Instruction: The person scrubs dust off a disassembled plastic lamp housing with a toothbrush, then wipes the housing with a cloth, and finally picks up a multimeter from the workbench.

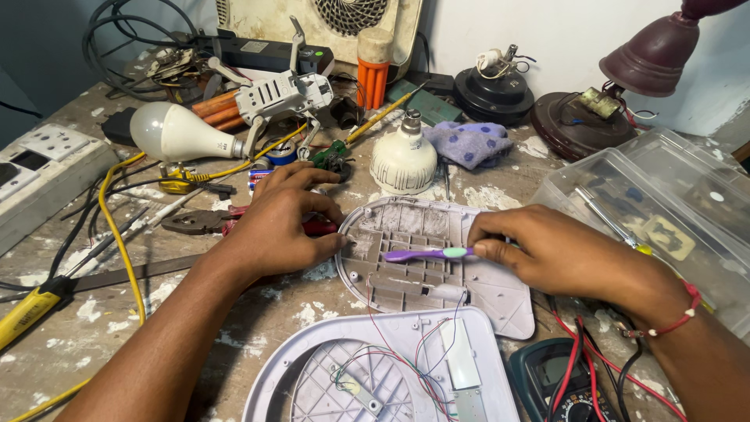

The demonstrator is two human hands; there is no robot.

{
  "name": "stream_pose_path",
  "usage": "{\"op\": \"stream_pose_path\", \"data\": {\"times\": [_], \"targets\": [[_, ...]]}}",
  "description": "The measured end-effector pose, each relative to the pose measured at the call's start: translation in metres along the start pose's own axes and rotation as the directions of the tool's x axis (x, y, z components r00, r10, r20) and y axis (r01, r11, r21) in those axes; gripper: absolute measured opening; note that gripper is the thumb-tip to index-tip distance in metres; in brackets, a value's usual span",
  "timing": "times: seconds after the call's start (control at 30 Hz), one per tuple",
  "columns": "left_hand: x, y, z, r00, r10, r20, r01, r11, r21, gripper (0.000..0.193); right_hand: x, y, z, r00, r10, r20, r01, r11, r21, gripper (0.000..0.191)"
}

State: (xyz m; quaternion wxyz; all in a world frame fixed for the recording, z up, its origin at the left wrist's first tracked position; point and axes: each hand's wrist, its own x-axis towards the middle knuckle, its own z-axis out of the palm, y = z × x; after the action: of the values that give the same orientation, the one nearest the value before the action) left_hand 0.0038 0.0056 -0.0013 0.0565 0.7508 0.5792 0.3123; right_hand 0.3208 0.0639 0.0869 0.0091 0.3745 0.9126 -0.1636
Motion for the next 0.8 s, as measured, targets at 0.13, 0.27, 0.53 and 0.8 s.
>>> {"op": "stream_pose_path", "data": {"times": [0.13,0.27,0.53,0.8], "targets": [[0.0,0.0,0.0,1.0,-0.002,-0.003,0.002,1.0,-0.008,0.03,-0.005,0.004,-0.01,0.98,0.149,0.132,-0.144,0.989,-0.041,0.025],[0.0,0.0,0.001,1.0,0.003,-0.005,-0.003,1.0,0.002,0.029,-0.007,0.005,-0.015,0.991,0.092,0.094,-0.098,0.993,0.061,0.021],[-0.001,-0.001,0.001,1.0,0.005,-0.006,-0.005,1.0,-0.013,0.029,0.003,0.008,0.004,0.999,0.024,0.049,-0.021,0.998,-0.059,0.021],[0.0,-0.001,0.001,1.0,0.01,-0.003,-0.01,1.0,-0.004,0.028,0.008,0.014,0.017,0.982,-0.173,-0.077,0.17,0.985,-0.037,0.02]]}}
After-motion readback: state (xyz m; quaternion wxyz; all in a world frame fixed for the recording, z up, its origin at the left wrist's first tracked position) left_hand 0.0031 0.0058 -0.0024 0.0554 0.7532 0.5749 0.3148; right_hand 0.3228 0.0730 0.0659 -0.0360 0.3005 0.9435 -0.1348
